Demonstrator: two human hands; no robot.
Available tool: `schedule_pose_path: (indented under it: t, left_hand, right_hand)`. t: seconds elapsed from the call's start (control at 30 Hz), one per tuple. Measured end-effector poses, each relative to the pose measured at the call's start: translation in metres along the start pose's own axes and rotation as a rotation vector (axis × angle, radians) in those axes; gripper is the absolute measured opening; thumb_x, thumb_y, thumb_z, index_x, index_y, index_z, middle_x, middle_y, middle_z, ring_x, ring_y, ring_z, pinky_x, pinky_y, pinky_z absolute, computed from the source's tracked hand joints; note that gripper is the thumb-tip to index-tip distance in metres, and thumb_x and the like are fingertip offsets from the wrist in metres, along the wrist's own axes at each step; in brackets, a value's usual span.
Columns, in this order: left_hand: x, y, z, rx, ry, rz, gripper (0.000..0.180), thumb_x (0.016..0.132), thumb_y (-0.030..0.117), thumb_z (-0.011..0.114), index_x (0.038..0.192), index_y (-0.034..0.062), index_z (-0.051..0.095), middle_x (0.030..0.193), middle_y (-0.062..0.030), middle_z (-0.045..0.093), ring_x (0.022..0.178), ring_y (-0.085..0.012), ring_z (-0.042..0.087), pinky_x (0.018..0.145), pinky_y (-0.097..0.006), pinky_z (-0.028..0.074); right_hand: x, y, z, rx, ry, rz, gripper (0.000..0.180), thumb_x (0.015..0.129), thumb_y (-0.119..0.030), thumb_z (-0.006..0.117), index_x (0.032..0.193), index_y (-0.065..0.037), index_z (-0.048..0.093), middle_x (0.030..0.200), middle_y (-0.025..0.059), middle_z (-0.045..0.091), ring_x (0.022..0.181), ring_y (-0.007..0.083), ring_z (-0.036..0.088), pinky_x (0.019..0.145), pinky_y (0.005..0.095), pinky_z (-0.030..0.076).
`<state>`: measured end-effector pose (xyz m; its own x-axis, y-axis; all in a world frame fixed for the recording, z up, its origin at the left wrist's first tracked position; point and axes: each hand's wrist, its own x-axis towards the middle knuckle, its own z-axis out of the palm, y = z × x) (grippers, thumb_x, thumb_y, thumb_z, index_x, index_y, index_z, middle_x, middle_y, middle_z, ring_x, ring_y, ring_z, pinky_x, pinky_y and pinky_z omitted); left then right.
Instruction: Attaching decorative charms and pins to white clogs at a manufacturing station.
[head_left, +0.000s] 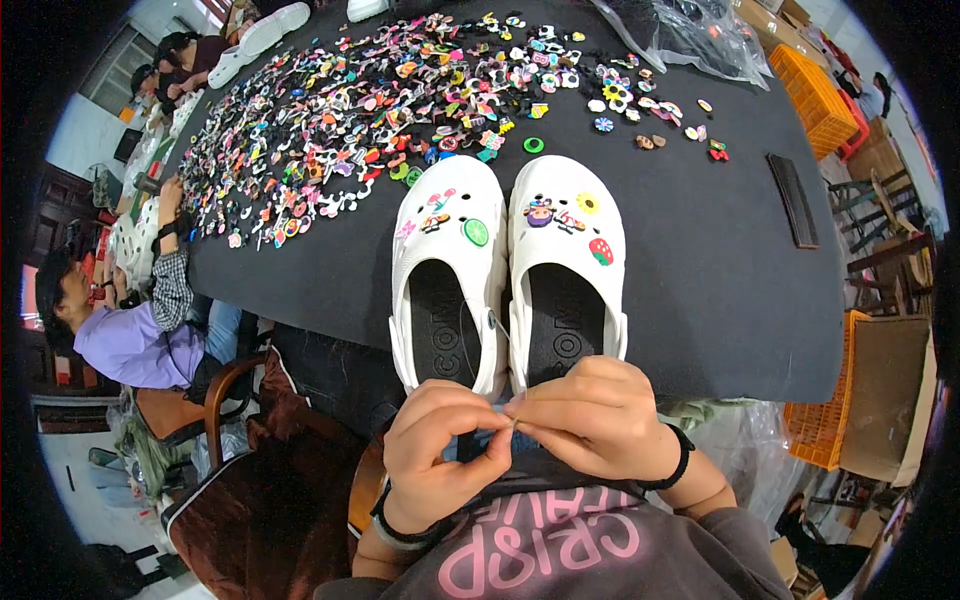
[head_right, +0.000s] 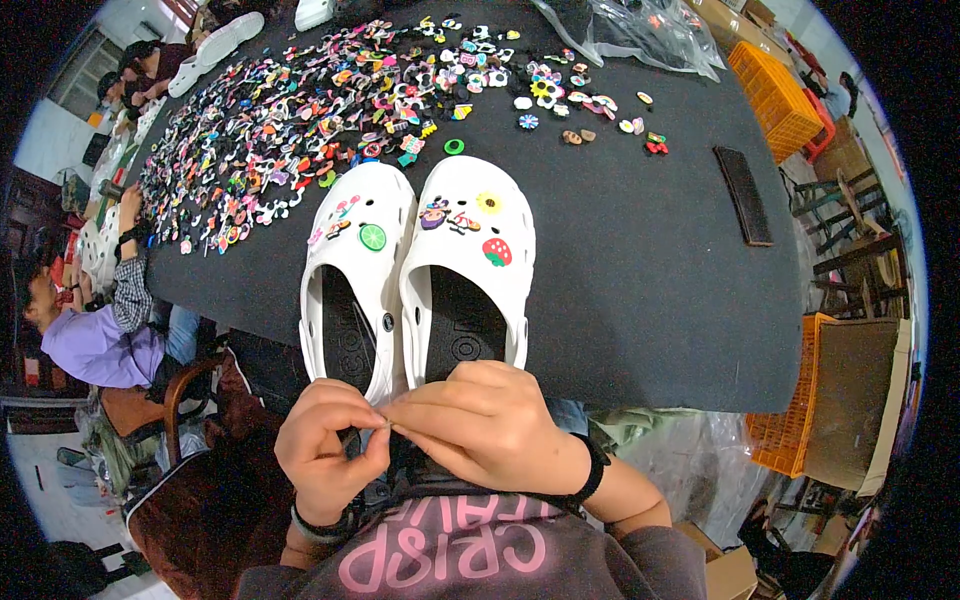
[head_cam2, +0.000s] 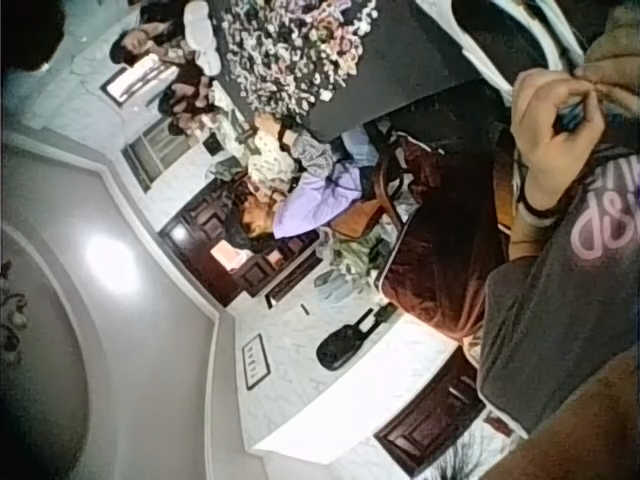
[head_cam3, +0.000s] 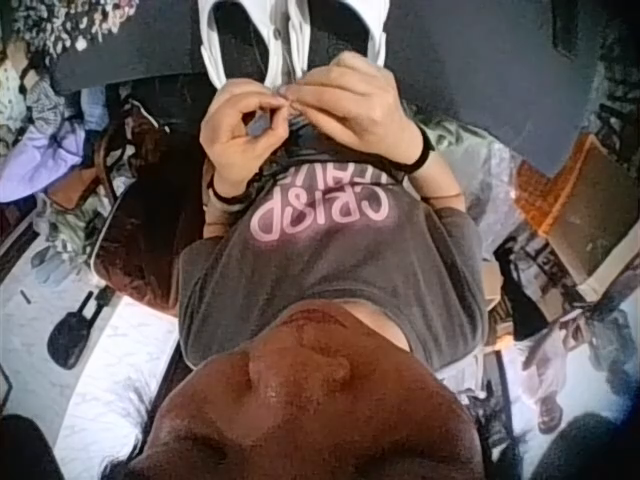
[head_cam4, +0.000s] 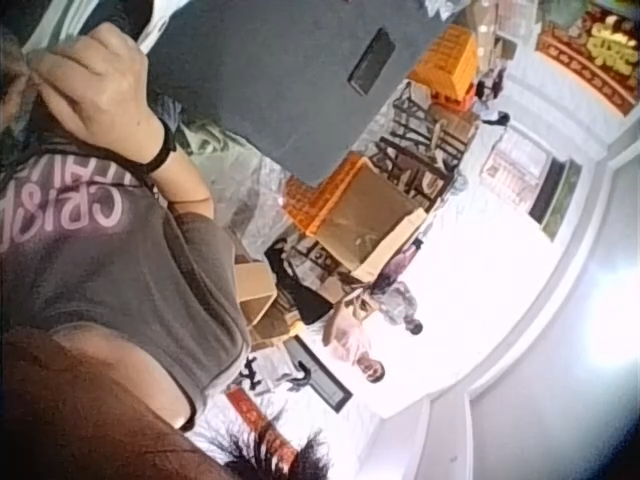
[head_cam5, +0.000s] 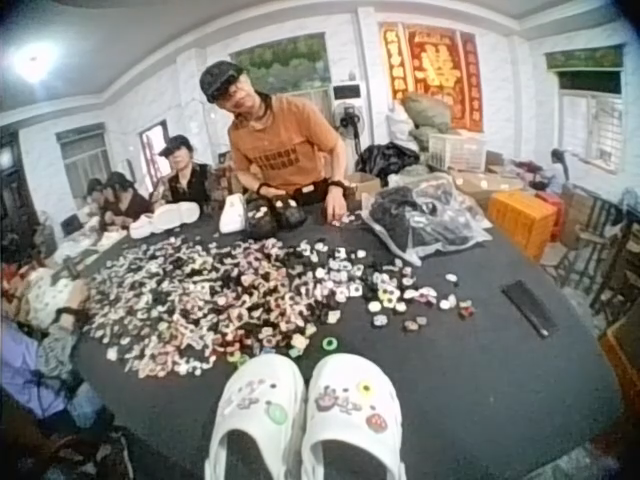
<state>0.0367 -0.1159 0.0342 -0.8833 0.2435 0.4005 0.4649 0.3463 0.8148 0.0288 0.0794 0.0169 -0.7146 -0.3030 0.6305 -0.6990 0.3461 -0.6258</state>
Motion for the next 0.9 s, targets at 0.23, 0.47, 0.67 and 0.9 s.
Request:
schedule_pose_path:
  t: [0.23, 0.47, 0.67, 0.9]
  left_hand:
    - [0.0042, 0.0025, 0.0054, 0.066, -0.011, 0.137, 0.024, 0.061, -0.011, 0.072, 0.081, -0.0006, 0.065, 0.081, -0.0108, 0.063, 0.075, -0.0223, 0.062, 0.07, -0.03, 0.049]
    - [0.0017, -0.002, 0.0076, -0.147, -0.041, 0.006, 0.021, 0.064, -0.013, 0.068, 0.082, -0.0026, 0.065, 0.084, -0.0125, 0.063, 0.076, -0.0215, 0.062, 0.07, -0.03, 0.049]
    - [0.0033, 0.0007, 0.0092, -0.163, -0.042, -0.005, 0.021, 0.064, -0.01, 0.071, 0.083, -0.0015, 0.066, 0.083, -0.0121, 0.065, 0.075, -0.0232, 0.064, 0.069, -0.031, 0.05]
    - [0.0056, 0.0071, 0.0089, -0.021, -0.019, 0.11, 0.024, 0.063, -0.007, 0.076, 0.083, 0.0012, 0.067, 0.082, -0.01, 0.066, 0.072, -0.0259, 0.066, 0.066, -0.034, 0.052]
  right_hand:
    - [0.0011, 0.0009, -0.0063, 0.119, -0.028, 0.103, 0.019, 0.07, -0.002, 0.078, 0.088, -0.006, 0.073, 0.084, 0.0047, 0.074, 0.066, 0.0169, 0.068, 0.057, 0.0283, 0.05]
    - [-0.0005, 0.0045, -0.0081, 0.215, -0.022, 0.098, 0.017, 0.075, -0.002, 0.074, 0.091, -0.003, 0.071, 0.087, 0.0095, 0.072, 0.073, 0.0239, 0.07, 0.063, 0.0321, 0.054]
    - [-0.0006, 0.005, -0.0101, 0.243, -0.047, 0.103, 0.017, 0.076, -0.001, 0.073, 0.092, -0.003, 0.071, 0.091, 0.0103, 0.073, 0.077, 0.0247, 0.072, 0.063, 0.0326, 0.054]
    - [-0.0008, 0.005, -0.0105, 0.263, -0.061, 0.113, 0.017, 0.076, -0.001, 0.072, 0.093, -0.003, 0.071, 0.096, 0.0111, 0.074, 0.08, 0.0243, 0.072, 0.064, 0.0319, 0.055]
